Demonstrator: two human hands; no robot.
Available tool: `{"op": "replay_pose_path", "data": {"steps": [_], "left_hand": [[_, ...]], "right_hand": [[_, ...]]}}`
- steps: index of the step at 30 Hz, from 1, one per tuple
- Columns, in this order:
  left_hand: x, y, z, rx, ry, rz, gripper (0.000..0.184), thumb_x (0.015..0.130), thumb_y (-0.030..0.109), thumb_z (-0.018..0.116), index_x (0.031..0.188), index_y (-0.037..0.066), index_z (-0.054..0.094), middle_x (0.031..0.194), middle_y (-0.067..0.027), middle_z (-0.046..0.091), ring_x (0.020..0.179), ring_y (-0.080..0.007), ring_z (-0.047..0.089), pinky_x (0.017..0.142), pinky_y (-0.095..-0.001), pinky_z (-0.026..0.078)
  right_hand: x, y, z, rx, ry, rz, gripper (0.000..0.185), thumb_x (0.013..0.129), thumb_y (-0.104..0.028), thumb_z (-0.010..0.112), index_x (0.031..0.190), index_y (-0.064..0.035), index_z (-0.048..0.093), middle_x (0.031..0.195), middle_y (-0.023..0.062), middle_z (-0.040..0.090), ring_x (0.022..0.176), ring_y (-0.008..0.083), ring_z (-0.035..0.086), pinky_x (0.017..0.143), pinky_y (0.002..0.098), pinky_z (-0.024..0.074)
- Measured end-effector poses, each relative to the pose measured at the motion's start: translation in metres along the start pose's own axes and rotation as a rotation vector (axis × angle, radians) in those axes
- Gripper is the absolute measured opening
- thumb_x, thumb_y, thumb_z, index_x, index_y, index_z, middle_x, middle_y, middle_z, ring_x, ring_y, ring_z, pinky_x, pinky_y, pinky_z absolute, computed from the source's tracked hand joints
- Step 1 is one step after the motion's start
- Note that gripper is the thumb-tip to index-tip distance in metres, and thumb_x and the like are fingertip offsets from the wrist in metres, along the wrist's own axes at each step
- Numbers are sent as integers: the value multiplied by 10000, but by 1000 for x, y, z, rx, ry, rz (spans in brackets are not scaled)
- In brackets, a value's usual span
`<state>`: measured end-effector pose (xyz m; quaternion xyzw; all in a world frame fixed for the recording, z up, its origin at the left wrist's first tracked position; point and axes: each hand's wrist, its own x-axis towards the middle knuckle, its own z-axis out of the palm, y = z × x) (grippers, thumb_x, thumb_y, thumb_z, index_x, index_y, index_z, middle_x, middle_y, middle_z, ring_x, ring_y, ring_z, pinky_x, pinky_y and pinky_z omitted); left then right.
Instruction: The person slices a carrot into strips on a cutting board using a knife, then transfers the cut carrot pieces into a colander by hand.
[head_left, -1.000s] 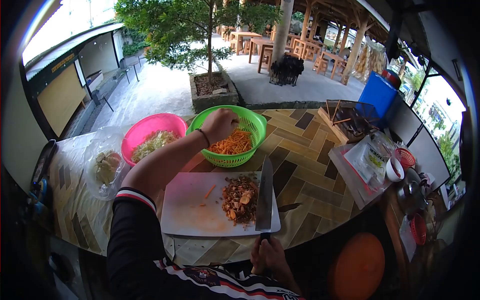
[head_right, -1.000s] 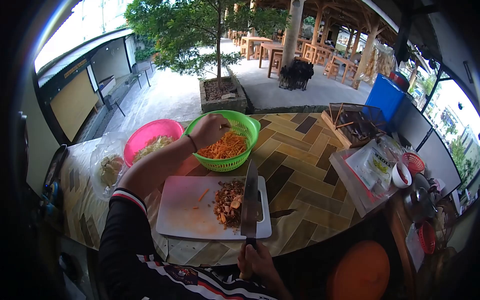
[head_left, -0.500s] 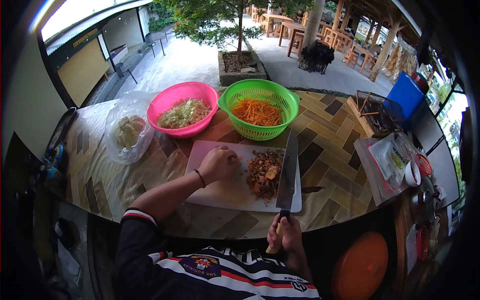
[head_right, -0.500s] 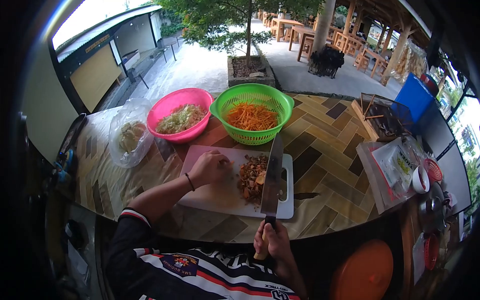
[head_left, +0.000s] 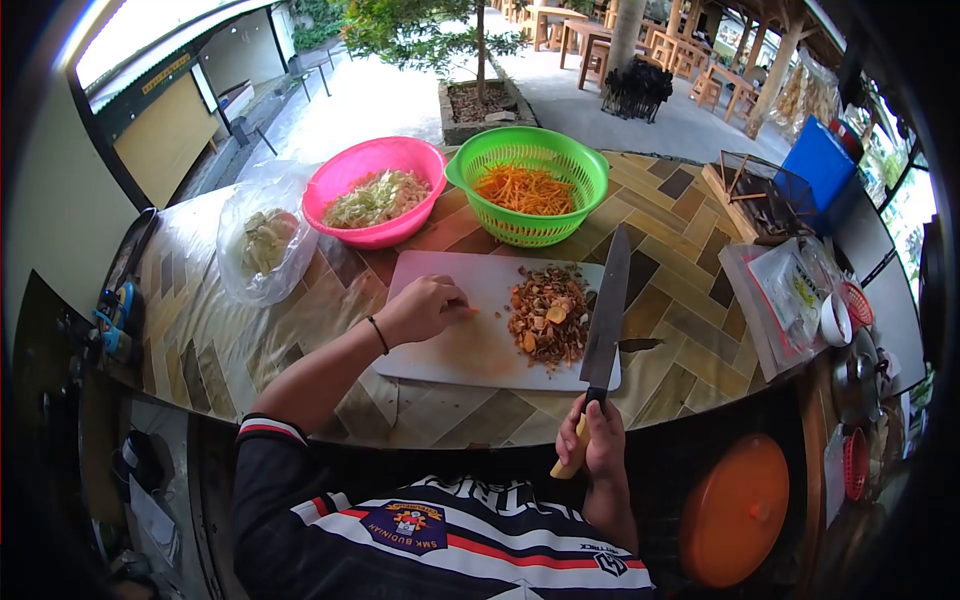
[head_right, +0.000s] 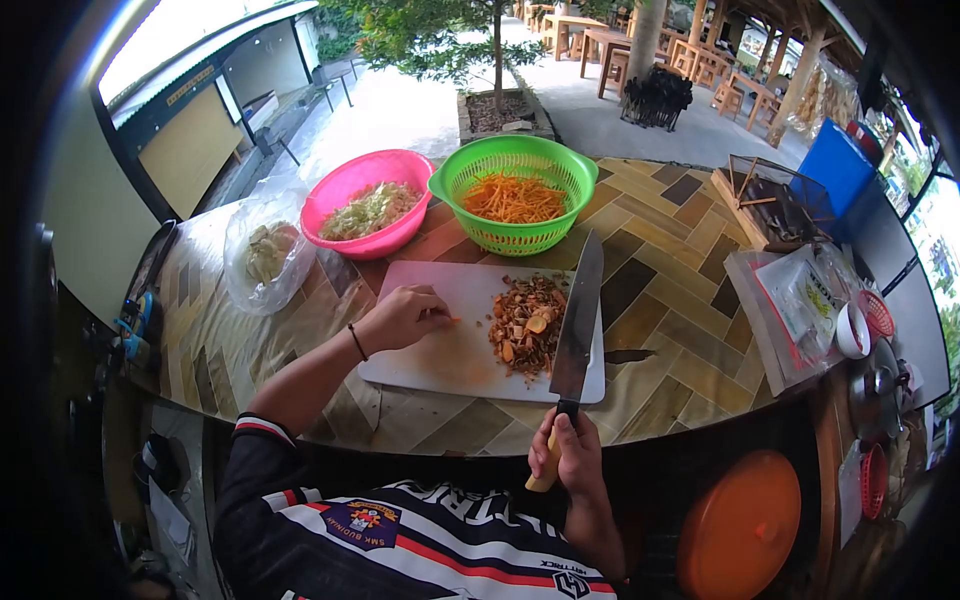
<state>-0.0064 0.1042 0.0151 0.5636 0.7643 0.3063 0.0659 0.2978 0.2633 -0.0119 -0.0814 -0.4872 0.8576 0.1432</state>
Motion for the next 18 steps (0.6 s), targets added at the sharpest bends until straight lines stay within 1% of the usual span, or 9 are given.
{"op": "replay_pose_path", "data": {"steps": [2, 5, 6, 9, 10, 12, 14, 17, 18], "left_hand": [[1, 9, -4, 28, -54, -44, 139, 801, 130, 720, 901, 33, 713, 851, -125, 675, 830, -309, 649, 753, -404, 515], [0, 4, 7, 45, -3, 28, 137, 795, 133, 718, 897, 42, 718, 875, -124, 672, 798, -313, 649, 737, -410, 519], [-2, 5, 10, 75, -21, -5, 109, 807, 129, 700, 872, 41, 701, 889, -124, 648, 831, -323, 632, 765, -410, 511], [-8, 11, 23, 214, 64, 22, 86, 831, 118, 672, 861, 39, 661, 907, -126, 610, 901, -332, 601, 813, -414, 493], [-11, 19, 23, 236, 55, 6, 73, 853, 105, 641, 882, 42, 620, 941, -130, 581, 968, -346, 569, 846, -424, 476], [-8, 21, 20, 267, 90, -13, 81, 857, 99, 635, 910, 42, 610, 949, -135, 575, 969, -348, 566, 837, -427, 477], [12, 30, 7, 252, 186, -11, 93, 862, 81, 622, 942, 41, 597, 945, -149, 571, 953, -356, 567, 816, -432, 478], [79, 42, -31, 150, 367, 164, 79, 865, 83, 624, 918, 37, 588, 942, -135, 583, 932, -345, 577, 791, -437, 478], [108, 38, -38, 158, 335, 203, 76, 863, 81, 623, 919, 45, 587, 938, -127, 587, 932, -340, 578, 790, -436, 478]], "right_hand": [[2, -1, 2, -5, -1, 13, 370, 1031, -402, 481, 962, -38, 489, 610, 95, 514, 460, 202, 512, 466, 312, 450], [4, -2, 3, -25, -15, 20, 372, 1031, -404, 482, 964, -38, 488, 612, 95, 513, 462, 201, 512, 466, 312, 449], [4, -2, 4, -26, -13, 23, 373, 1030, -405, 483, 965, -37, 488, 613, 95, 513, 463, 201, 513, 466, 312, 449], [4, -3, 4, -29, -6, 26, 374, 1030, -405, 484, 968, -36, 486, 615, 95, 512, 468, 201, 516, 467, 312, 449], [4, -3, 4, -28, -6, 23, 373, 1030, -404, 484, 969, -36, 486, 616, 94, 512, 470, 201, 517, 467, 312, 449], [3, -3, 4, -15, 4, 21, 368, 1030, -400, 485, 972, -36, 485, 617, 95, 509, 474, 205, 519, 470, 317, 450], [1, -2, 3, 9, 13, 25, 351, 1035, -385, 479, 979, -39, 485, 624, 96, 505, 485, 212, 527, 472, 327, 454], [-1, 0, 0, 36, 63, 69, 329, 1036, -371, 477, 1004, -45, 495, 643, 98, 510, 497, 221, 531, 482, 336, 458], [-1, 0, 0, 46, 63, 76, 324, 1036, -366, 478, 1005, -45, 496, 645, 98, 511, 503, 220, 531, 485, 337, 458]]}}
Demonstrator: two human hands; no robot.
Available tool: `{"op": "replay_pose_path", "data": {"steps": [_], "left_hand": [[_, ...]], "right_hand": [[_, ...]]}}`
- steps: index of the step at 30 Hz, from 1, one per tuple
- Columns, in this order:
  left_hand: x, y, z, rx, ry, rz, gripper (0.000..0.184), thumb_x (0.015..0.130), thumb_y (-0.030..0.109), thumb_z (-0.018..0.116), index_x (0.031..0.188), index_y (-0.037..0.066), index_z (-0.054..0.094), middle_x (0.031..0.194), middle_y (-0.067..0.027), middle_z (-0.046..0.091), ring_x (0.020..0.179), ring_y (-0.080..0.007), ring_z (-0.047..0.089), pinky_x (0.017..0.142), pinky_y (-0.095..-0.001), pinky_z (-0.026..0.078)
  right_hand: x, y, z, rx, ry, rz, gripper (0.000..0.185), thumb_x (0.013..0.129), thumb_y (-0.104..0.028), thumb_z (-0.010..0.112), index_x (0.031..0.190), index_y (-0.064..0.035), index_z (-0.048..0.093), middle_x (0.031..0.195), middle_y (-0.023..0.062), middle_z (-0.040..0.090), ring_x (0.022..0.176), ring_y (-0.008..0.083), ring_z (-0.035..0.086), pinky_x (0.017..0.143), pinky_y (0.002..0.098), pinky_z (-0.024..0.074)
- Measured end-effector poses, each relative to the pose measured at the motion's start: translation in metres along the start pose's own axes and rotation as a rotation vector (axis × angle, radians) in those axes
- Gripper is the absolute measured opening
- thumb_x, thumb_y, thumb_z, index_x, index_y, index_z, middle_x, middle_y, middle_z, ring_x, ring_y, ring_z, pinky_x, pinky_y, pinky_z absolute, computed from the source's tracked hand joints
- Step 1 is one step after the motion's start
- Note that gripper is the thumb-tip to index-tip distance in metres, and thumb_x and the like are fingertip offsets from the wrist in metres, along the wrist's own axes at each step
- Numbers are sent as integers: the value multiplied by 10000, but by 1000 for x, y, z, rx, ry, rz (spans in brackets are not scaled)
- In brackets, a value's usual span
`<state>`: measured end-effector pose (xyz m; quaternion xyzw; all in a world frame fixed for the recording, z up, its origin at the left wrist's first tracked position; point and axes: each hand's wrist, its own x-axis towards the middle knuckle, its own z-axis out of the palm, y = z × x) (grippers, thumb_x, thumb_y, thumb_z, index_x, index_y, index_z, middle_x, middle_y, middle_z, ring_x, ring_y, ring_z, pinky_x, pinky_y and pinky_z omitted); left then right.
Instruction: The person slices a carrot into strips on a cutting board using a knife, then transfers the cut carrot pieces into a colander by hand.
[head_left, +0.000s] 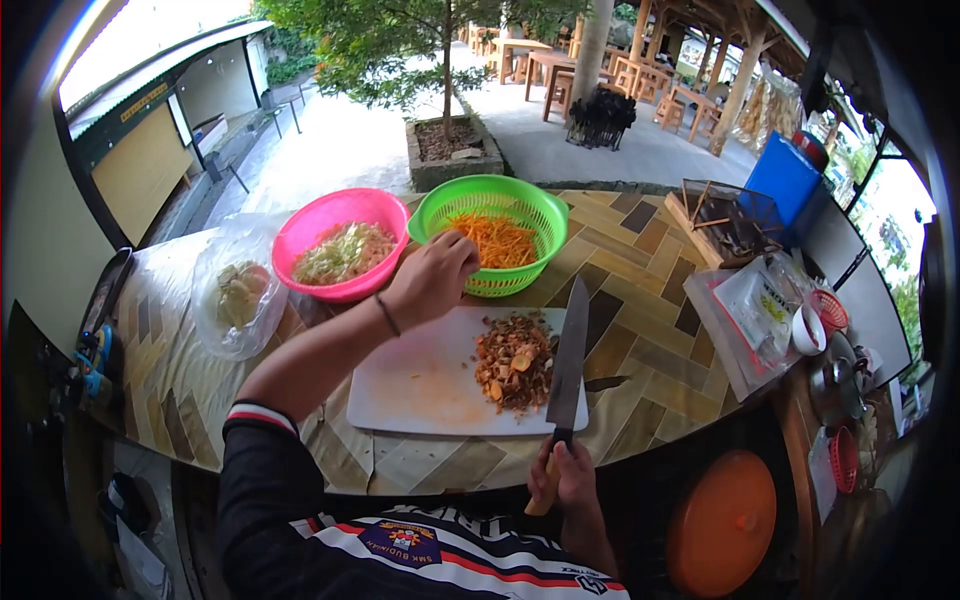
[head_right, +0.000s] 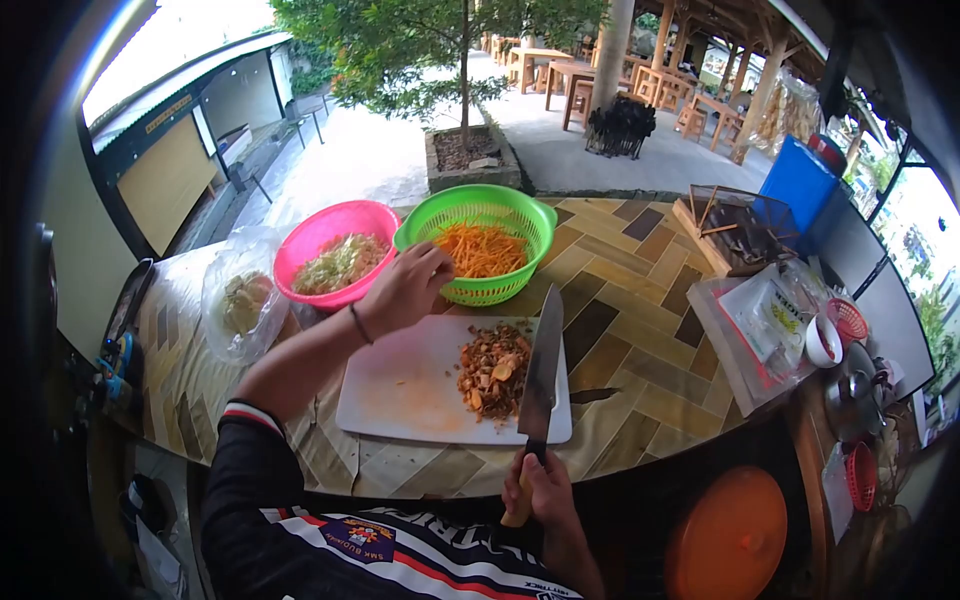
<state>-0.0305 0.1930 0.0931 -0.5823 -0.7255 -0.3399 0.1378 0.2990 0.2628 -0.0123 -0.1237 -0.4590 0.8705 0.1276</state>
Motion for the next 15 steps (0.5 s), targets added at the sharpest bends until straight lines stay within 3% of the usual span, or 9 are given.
{"op": "replay_pose_path", "data": {"steps": [4, 7, 10, 13, 14, 15], "left_hand": [[98, -44, 43, 104, -219, 161, 64, 843, 34, 599, 892, 74, 590, 892, -115, 597, 896, -332, 593, 777, -440, 487], [142, -60, 69, 194, -498, 123, 142, 806, -2, 588, 875, 106, 650, 893, -120, 627, 899, -332, 619, 794, -436, 505], [152, -79, 98, 113, -524, 117, 189, 738, -32, 618, 837, 122, 666, 892, -95, 673, 898, -316, 657, 714, -440, 516], [138, -84, 99, 108, -462, 178, 235, 740, -29, 617, 862, 147, 713, 906, -100, 690, 896, -313, 668, 733, -434, 520], [131, -86, 93, 130, -363, 282, 198, 781, 22, 637, 895, 156, 728, 877, -104, 692, 868, -317, 672, 746, -432, 524], [126, -87, 87, 127, -356, 223, 181, 794, 36, 643, 895, 157, 731, 877, -100, 687, 873, -314, 667, 763, -432, 521]], "right_hand": [[-1, 6, 2, 31, 102, -14, 358, 1018, -392, 501, 987, -35, 514, 586, 105, 490, 441, 233, 502, 426, 338, 419], [-1, 7, 1, 58, 73, -53, 364, 1022, -397, 494, 990, -34, 510, 588, 102, 490, 440, 236, 501, 432, 338, 417], [0, 9, -4, 77, 52, -28, 349, 1029, -380, 483, 1007, -32, 499, 604, 110, 491, 462, 247, 508, 453, 344, 427], [-1, 5, -6, 117, 6, 41, 336, 1031, -364, 485, 1027, -29, 492, 645, 115, 505, 521, 246, 528, 487, 350, 443], [0, 2, -7, 135, -18, 71, 323, 1031, -354, 491, 1033, -31, 491, 663, 113, 513, 550, 239, 541, 497, 352, 451], [0, 0, -7, 154, -43, 102, 310, 1031, -344, 497, 1039, -34, 490, 681, 110, 522, 579, 233, 553, 508, 353, 459]]}}
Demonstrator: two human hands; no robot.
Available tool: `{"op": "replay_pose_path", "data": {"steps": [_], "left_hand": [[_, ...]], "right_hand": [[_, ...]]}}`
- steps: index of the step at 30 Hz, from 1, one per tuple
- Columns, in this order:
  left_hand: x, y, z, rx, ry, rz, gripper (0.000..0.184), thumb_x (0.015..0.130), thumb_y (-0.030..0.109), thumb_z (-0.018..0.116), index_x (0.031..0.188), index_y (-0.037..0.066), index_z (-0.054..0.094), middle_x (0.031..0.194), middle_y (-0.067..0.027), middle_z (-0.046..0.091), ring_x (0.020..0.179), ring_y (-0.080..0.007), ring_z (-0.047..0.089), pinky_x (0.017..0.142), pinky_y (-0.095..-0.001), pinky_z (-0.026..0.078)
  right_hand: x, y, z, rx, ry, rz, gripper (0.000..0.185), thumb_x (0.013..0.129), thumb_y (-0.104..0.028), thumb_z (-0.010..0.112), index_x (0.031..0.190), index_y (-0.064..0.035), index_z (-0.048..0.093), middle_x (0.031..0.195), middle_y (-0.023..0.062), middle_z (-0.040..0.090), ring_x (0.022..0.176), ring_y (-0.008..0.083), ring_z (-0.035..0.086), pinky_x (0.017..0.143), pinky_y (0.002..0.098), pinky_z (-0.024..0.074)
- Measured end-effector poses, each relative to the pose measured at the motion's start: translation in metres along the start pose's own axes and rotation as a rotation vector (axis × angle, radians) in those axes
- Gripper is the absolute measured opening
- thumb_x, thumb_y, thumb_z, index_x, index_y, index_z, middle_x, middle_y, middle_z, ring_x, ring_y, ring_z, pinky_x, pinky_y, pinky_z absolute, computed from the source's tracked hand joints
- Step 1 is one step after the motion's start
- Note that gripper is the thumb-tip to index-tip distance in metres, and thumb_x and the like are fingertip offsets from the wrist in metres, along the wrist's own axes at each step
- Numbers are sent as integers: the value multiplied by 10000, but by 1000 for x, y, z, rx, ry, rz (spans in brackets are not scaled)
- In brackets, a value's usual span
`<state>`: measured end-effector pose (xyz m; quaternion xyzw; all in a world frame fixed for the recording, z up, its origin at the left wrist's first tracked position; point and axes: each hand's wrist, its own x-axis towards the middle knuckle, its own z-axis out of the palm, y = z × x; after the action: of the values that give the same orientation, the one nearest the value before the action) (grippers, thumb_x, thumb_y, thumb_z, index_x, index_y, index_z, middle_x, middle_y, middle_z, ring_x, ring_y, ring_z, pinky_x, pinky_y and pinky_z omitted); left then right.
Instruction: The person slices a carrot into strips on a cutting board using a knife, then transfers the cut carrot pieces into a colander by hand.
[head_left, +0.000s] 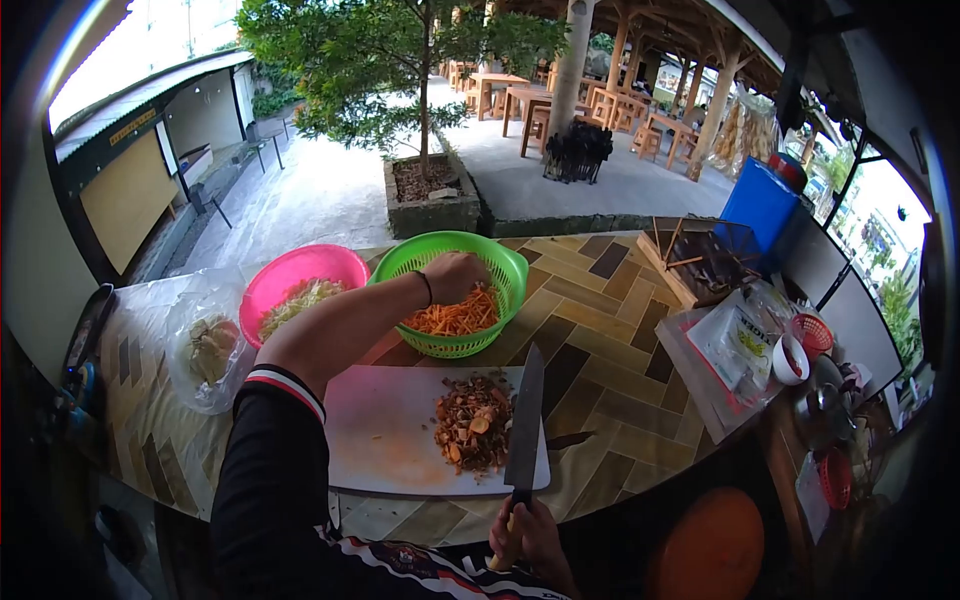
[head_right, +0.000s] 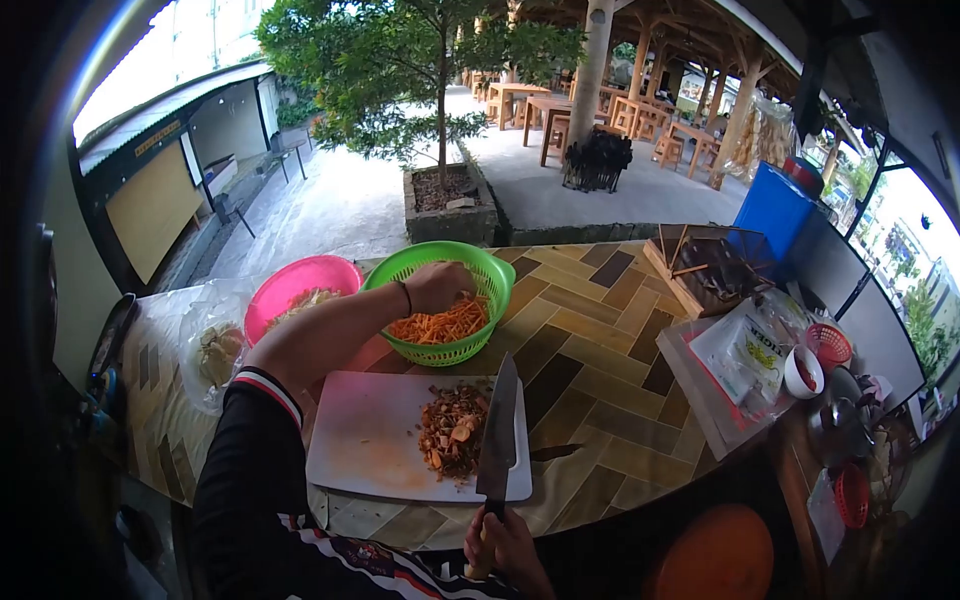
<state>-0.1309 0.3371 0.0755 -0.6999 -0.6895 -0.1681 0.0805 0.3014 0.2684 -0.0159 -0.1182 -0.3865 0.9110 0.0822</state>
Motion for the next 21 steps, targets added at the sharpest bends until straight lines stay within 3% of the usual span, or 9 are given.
{"op": "replay_pose_path", "data": {"steps": [2, 6, 10, 14, 18, 19, 21], "left_hand": [[-17, 23, -33, -23, 8, -120, 146, 818, 64, 655, 896, 157, 737, 877, -93, 677, 884, -308, 657, 796, -431, 517], [-74, 40, -73, -40, 339, -3, 117, 834, 118, 686, 943, 107, 728, 790, -68, 696, 742, -277, 668, 745, -395, 517], [-178, 99, -107, -63, 364, -142, 29, 867, 66, 644, 847, 46, 643, 668, -58, 624, 679, -266, 638, 669, -399, 494], [-306, 152, -84, -1, 348, -461, 254, 857, 102, 663, 671, 31, 505, 645, -121, 517, 630, -317, 540, 579, -418, 384], [-381, 174, -74, -181, 502, -1064, 144, 905, 71, 592, 782, 21, 535, 597, -95, 452, 605, -277, 527, 585, -383, 398], [-384, 174, -83, -248, 435, -1195, 58, 874, -12, 546, 912, 16, 580, 683, -109, 495, 651, -271, 543, 621, -369, 426], [-386, 166, -87, -201, 476, -932, 200, 846, -50, 505, 1012, 11, 600, 788, -105, 524, 737, -246, 550, 667, -333, 441]], "right_hand": [[-2, -7, 6, 2, 23, 75, 290, 1033, -321, 497, 1050, -32, 486, 697, 108, 535, 608, 227, 570, 525, 352, 476], [1, -7, 3, 12, 22, 201, 237, 1027, -260, 522, 1066, -29, 484, 739, 104, 571, 664, 203, 605, 563, 338, 510], [2, -12, 15, -190, 52, 219, 210, 1014, -224, 552, 1051, -25, 497, 758, 85, 601, 662, 168, 618, 576, 312, 519], [3, 0, 15, -366, 15, 31, 225, 1000, -242, 579, 1002, -25, 521, 675, 57, 598, 558, 128, 590, 532, 275, 483], [2, 9, 30, -420, 110, -104, 235, 984, -241, 601, 949, -19, 533, 633, 43, 583, 519, 94, 570, 479, 242, 446], [2, 11, 33, -483, 115, -126, 223, 988, -231, 589, 943, -20, 533, 632, 41, 585, 522, 90, 573, 481, 238, 445], [2, 13, 43, -633, 174, -135, 226, 972, -236, 604, 917, -21, 559, 616, 38, 579, 529, 103, 586, 489, 260, 448]]}}
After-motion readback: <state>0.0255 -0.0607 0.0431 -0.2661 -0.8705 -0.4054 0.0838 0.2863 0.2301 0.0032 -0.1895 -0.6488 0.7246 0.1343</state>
